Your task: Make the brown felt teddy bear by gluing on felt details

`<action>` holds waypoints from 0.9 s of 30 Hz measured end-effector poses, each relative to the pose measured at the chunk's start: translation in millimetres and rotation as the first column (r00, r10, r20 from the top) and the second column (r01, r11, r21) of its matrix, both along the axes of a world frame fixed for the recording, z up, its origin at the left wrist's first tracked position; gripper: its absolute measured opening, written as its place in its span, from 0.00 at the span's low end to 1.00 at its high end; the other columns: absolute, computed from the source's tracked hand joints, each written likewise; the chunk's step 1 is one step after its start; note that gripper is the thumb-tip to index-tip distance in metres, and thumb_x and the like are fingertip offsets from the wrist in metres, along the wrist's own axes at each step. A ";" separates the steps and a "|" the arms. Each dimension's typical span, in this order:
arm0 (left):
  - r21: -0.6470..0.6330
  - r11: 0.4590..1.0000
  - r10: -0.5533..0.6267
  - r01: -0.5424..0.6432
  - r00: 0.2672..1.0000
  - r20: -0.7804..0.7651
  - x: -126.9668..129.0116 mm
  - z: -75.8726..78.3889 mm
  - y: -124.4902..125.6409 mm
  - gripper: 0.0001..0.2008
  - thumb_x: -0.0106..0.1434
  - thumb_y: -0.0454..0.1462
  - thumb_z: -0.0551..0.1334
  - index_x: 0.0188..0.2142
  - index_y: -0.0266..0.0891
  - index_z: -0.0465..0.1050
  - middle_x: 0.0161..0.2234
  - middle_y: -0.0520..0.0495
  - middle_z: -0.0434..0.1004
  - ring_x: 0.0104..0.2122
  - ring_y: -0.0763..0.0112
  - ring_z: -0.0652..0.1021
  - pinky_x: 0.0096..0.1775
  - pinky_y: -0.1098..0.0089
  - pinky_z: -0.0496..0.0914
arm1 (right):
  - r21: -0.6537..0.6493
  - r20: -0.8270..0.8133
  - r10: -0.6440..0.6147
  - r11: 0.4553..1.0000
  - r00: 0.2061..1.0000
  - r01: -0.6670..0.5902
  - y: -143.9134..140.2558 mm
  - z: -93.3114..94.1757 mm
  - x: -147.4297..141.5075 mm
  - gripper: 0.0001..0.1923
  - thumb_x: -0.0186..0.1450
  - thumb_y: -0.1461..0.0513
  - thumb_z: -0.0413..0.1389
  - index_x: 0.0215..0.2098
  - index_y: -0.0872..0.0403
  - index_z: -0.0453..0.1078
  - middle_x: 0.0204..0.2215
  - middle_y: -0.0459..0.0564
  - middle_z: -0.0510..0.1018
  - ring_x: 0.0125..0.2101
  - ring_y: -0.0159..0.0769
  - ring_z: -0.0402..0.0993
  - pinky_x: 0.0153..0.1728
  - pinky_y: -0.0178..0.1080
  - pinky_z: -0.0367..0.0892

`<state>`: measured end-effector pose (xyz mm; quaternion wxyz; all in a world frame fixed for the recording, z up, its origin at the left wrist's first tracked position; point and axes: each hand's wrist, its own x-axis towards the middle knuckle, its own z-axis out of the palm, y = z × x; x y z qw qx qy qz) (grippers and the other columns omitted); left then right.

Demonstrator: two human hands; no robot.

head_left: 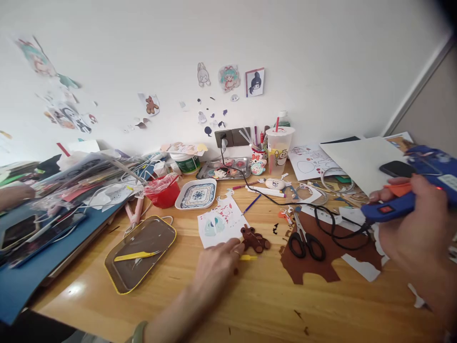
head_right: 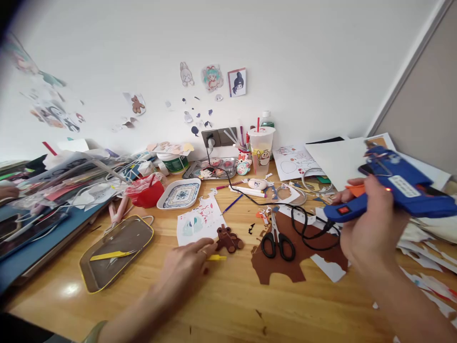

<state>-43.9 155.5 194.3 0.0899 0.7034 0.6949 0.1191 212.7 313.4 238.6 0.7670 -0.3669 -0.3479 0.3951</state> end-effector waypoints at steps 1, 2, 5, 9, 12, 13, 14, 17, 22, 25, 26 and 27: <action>0.010 0.999 0.034 -0.034 0.999 0.036 -5.1 1.1 3.7 0.16 0.58 0.31 0.53 0.44 0.46 0.70 0.42 0.47 0.73 0.34 0.67 0.75 0.32 0.70 0.66 | 0.009 0.003 0.022 1.000 1.000 -0.022 -3.5 -0.4 -4.4 0.05 0.53 0.62 0.53 0.20 0.55 0.64 0.18 0.43 0.61 0.19 0.27 0.58 0.21 0.36 0.60; 0.017 0.997 0.070 -0.071 0.995 0.076 -9.9 2.3 6.4 0.15 0.58 0.31 0.52 0.42 0.45 0.71 0.42 0.47 0.73 0.34 0.67 0.75 0.33 0.70 0.66 | 0.016 0.009 0.049 0.999 0.999 -0.050 -6.9 -0.9 -8.3 0.05 0.53 0.63 0.53 0.21 0.56 0.65 0.19 0.44 0.62 0.19 0.28 0.59 0.21 0.36 0.60; -0.019 0.990 0.138 -0.137 0.966 0.217 -18.7 4.6 6.7 0.11 0.60 0.38 0.53 0.33 0.40 0.74 0.33 0.47 0.75 0.31 0.69 0.74 0.32 0.72 0.65 | 0.021 0.047 0.134 0.991 0.990 -0.135 -16.5 -2.4 -16.7 0.04 0.54 0.64 0.54 0.22 0.56 0.67 0.20 0.44 0.65 0.20 0.28 0.61 0.22 0.35 0.60; -0.160 0.980 0.169 -0.115 0.909 0.381 -17.6 -1.2 -4.2 0.10 0.54 0.43 0.60 0.26 0.39 0.74 0.27 0.50 0.75 0.27 0.71 0.73 0.28 0.74 0.65 | -0.016 0.097 0.224 0.975 0.970 -0.223 -24.9 -5.6 -23.6 0.05 0.55 0.64 0.54 0.23 0.57 0.68 0.18 0.44 0.65 0.19 0.28 0.61 0.22 0.35 0.59; -0.251 0.959 0.250 -0.133 0.815 0.523 -16.5 -10.4 -10.5 0.09 0.50 0.41 0.63 0.29 0.38 0.73 0.29 0.49 0.75 0.29 0.69 0.73 0.29 0.72 0.65 | -0.035 0.123 0.255 0.967 0.959 -0.253 -28.6 -8.8 -27.8 0.05 0.56 0.64 0.54 0.23 0.57 0.68 0.19 0.44 0.65 0.20 0.27 0.61 0.21 0.34 0.59; -0.272 0.953 0.270 -0.134 0.784 0.559 -17.0 -13.0 -11.4 0.09 0.49 0.40 0.63 0.30 0.38 0.73 0.30 0.49 0.75 0.30 0.68 0.74 0.30 0.72 0.65 | -0.044 0.130 0.263 0.965 0.956 -0.260 -29.6 -9.8 -29.0 0.05 0.56 0.64 0.54 0.24 0.56 0.68 0.19 0.44 0.65 0.20 0.27 0.61 0.21 0.33 0.59; -0.286 0.950 0.279 -0.129 0.762 0.584 -17.9 -14.9 -11.9 0.09 0.49 0.39 0.63 0.30 0.38 0.72 0.31 0.49 0.75 0.30 0.68 0.74 0.30 0.71 0.65 | -0.054 0.134 0.272 0.962 0.953 -0.267 -30.6 -10.5 -29.9 0.04 0.56 0.64 0.55 0.24 0.56 0.69 0.20 0.44 0.65 0.20 0.27 0.61 0.21 0.33 0.59; -0.295 0.949 0.274 -0.109 0.748 0.605 -20.6 -17.0 -11.9 0.08 0.48 0.38 0.63 0.29 0.38 0.72 0.31 0.50 0.75 0.30 0.69 0.74 0.31 0.72 0.65 | -0.084 0.159 0.301 0.953 0.940 -0.291 -33.2 -11.6 -31.6 0.04 0.56 0.63 0.55 0.25 0.55 0.69 0.19 0.44 0.65 0.20 0.29 0.61 0.21 0.34 0.59; -0.276 0.958 0.239 -0.078 0.749 0.618 -19.6 -16.3 -11.9 0.04 0.50 0.35 0.62 0.27 0.39 0.73 0.31 0.50 0.73 0.31 0.70 0.73 0.33 0.72 0.64 | -0.148 0.183 0.345 0.936 0.921 -0.321 -35.8 -12.7 -33.5 0.06 0.57 0.60 0.54 0.23 0.54 0.67 0.14 0.43 0.61 0.18 0.30 0.60 0.20 0.34 0.59; -0.327 0.938 0.299 -0.119 0.755 0.584 -19.6 -10.1 -13.2 0.08 0.50 0.39 0.62 0.30 0.38 0.70 0.28 0.50 0.73 0.28 0.70 0.72 0.29 0.72 0.63 | -0.161 0.195 0.351 0.933 0.916 -0.323 -36.1 -13.9 -34.7 0.07 0.57 0.60 0.54 0.23 0.53 0.68 0.14 0.43 0.62 0.18 0.30 0.61 0.20 0.35 0.59; -0.342 0.929 0.318 -0.138 0.770 0.553 -20.9 -6.1 -14.2 0.11 0.50 0.41 0.62 0.31 0.38 0.69 0.27 0.51 0.73 0.27 0.70 0.71 0.28 0.72 0.63 | -0.162 0.198 0.353 0.932 0.915 -0.325 -36.0 -14.0 -35.0 0.07 0.57 0.60 0.54 0.23 0.53 0.68 0.14 0.43 0.62 0.18 0.30 0.61 0.20 0.34 0.59; -0.347 0.926 0.323 -0.152 0.794 0.515 -22.9 -1.3 -15.8 0.13 0.50 0.43 0.62 0.33 0.38 0.68 0.27 0.51 0.72 0.26 0.70 0.70 0.27 0.72 0.62 | -0.161 0.199 0.355 0.931 0.914 -0.327 -36.0 -13.9 -35.3 0.07 0.57 0.60 0.54 0.23 0.53 0.68 0.14 0.43 0.63 0.18 0.30 0.61 0.20 0.34 0.59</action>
